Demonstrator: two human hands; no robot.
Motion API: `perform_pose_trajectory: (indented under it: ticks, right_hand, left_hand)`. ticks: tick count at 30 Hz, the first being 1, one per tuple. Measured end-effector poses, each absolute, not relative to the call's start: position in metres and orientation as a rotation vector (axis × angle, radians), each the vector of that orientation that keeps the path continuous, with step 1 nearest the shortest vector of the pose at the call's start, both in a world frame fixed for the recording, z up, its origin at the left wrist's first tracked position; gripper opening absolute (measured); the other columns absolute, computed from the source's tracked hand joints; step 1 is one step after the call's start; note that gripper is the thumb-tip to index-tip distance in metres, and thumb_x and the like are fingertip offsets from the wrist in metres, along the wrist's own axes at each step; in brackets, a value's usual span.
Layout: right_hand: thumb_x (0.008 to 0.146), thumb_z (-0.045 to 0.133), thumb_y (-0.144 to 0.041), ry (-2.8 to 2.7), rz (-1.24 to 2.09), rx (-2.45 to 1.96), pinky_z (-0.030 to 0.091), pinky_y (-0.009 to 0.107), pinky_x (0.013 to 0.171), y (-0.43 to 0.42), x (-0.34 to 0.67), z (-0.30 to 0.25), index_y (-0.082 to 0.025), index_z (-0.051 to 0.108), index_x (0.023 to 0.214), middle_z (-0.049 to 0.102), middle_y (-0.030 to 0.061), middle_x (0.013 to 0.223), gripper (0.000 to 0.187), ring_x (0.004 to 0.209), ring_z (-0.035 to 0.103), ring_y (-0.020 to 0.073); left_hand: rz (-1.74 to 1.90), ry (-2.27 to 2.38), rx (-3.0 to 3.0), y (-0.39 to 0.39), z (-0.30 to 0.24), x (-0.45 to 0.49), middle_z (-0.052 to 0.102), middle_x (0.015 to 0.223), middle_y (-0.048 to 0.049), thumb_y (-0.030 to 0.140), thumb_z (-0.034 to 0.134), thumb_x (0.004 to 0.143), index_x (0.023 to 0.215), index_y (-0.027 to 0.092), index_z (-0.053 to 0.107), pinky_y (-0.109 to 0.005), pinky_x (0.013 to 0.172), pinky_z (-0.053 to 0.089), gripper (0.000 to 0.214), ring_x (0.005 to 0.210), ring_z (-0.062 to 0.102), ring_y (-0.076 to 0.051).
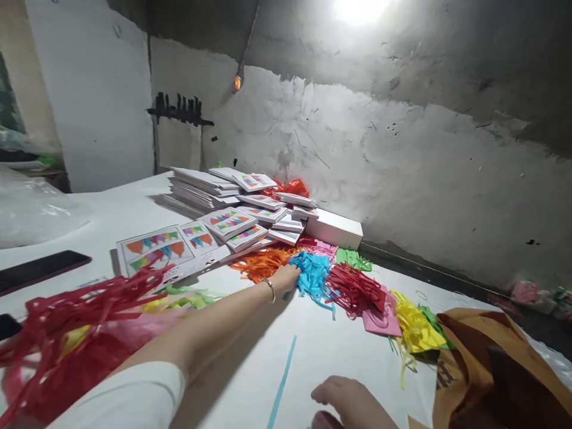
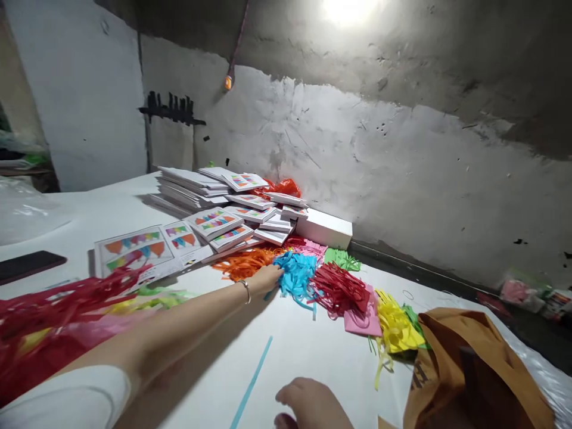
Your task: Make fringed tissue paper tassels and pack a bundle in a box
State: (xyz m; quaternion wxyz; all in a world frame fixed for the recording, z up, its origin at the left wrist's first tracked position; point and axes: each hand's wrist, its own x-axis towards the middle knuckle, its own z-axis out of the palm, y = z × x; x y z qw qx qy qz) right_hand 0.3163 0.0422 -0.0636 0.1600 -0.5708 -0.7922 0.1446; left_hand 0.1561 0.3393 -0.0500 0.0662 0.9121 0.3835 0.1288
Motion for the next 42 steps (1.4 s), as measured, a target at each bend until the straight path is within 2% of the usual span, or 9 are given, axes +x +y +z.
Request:
perform_pose_trajectory:
  ticks: [4,6,11,13,18,25,30,36,42]
  right_hand:
    - [0.090,0.061,-0.018,-2.261,0.193,-1.773,0.051,0.019,0.085,0.121,0.298,-0.047,-0.027,0.074,0.105,0.076,-0.0008,0.102,0.022,0.095,0.071,0.0145]
    - [0.094,0.057,-0.014,-2.196,0.077,-1.871,0.048,0.021,0.094,0.166,0.293,-0.042,-0.023,0.071,0.112,0.074,0.0024,0.112,0.025,0.105,0.068,0.0140]
    - [0.098,0.060,-0.027,-1.804,-0.332,-2.330,0.040,0.051,0.110,0.230,0.335,-0.034,-0.019,0.058,0.130,0.055,0.0105,0.141,0.034,0.129,0.052,0.0264]
    - [0.096,0.063,-0.033,-1.661,-0.411,-2.529,0.039,0.056,0.110,0.228,0.368,-0.033,-0.019,0.059,0.129,0.053,0.0105,0.143,0.036,0.131,0.051,0.0291]
    - [0.096,0.065,-0.036,-1.679,-0.284,-2.756,0.053,0.047,0.096,0.206,0.436,-0.037,-0.016,0.063,0.120,0.064,0.0083,0.124,0.031,0.109,0.064,0.0228]
    - [0.099,0.060,-0.038,-1.523,-0.315,-2.740,0.057,0.043,0.088,0.232,0.465,0.000,-0.019,0.057,0.129,0.064,0.0078,0.122,0.036,0.101,0.066,0.0206]
    - [0.098,0.061,-0.038,-1.605,-0.317,-2.621,0.056,0.043,0.089,0.261,0.419,0.021,-0.018,0.057,0.130,0.064,0.0080,0.121,0.038,0.102,0.066,0.0214]
    - [0.098,0.061,-0.035,-2.018,-0.205,-2.195,0.051,0.047,0.097,0.254,0.326,-0.005,-0.019,0.059,0.128,0.061,0.0084,0.129,0.033,0.114,0.061,0.0236]
    - [0.098,0.062,-0.037,-2.167,-0.052,-2.056,0.056,0.042,0.088,0.257,0.297,-0.034,-0.017,0.064,0.117,0.068,0.0054,0.112,0.028,0.098,0.067,0.0195]
  left_hand:
    - [0.325,1.037,2.744,0.372,-0.061,0.147,0.064,0.122,-0.0093,0.033,0.062,0.098,0.123,0.016,0.061,-0.043,0.087,0.058,0.031,0.102,0.066,-0.023]
    - [0.334,0.999,2.752,0.377,-0.066,0.143,0.065,0.121,-0.0091,0.033,0.062,0.098,0.122,0.016,0.062,-0.043,0.088,0.058,0.030,0.103,0.066,-0.023]
    - [0.405,0.922,2.825,0.371,-0.075,0.138,0.064,0.123,-0.0093,0.032,0.062,0.098,0.120,0.016,0.063,-0.044,0.090,0.056,0.027,0.106,0.065,-0.023]
    - [0.416,0.876,2.866,0.368,-0.077,0.137,0.064,0.122,-0.0091,0.031,0.062,0.098,0.119,0.016,0.063,-0.044,0.091,0.056,0.026,0.106,0.064,-0.023]
    - [0.399,0.750,2.946,0.370,-0.084,0.140,0.067,0.114,-0.0077,0.028,0.063,0.097,0.111,0.015,0.066,-0.046,0.094,0.054,0.019,0.107,0.064,-0.024]
    - [0.449,0.687,2.925,0.386,-0.083,0.145,0.068,0.107,-0.0062,0.031,0.060,0.099,0.104,0.015,0.067,-0.040,0.087,0.056,0.018,0.096,0.066,-0.020]
    - [0.505,0.685,2.844,0.392,-0.074,0.143,0.068,0.103,-0.0052,0.033,0.060,0.099,0.101,0.015,0.067,-0.040,0.085,0.056,0.020,0.093,0.066,-0.020]
    - [0.515,0.668,2.697,0.379,-0.063,0.136,0.068,0.108,-0.0064,0.032,0.061,0.098,0.105,0.015,0.067,-0.041,0.088,0.056,0.019,0.097,0.066,-0.020]
    - [0.522,0.783,2.470,0.377,-0.060,0.133,0.069,0.100,-0.0045,0.035,0.061,0.099,0.107,0.013,0.066,-0.034,0.075,0.059,0.024,0.084,0.068,-0.018]
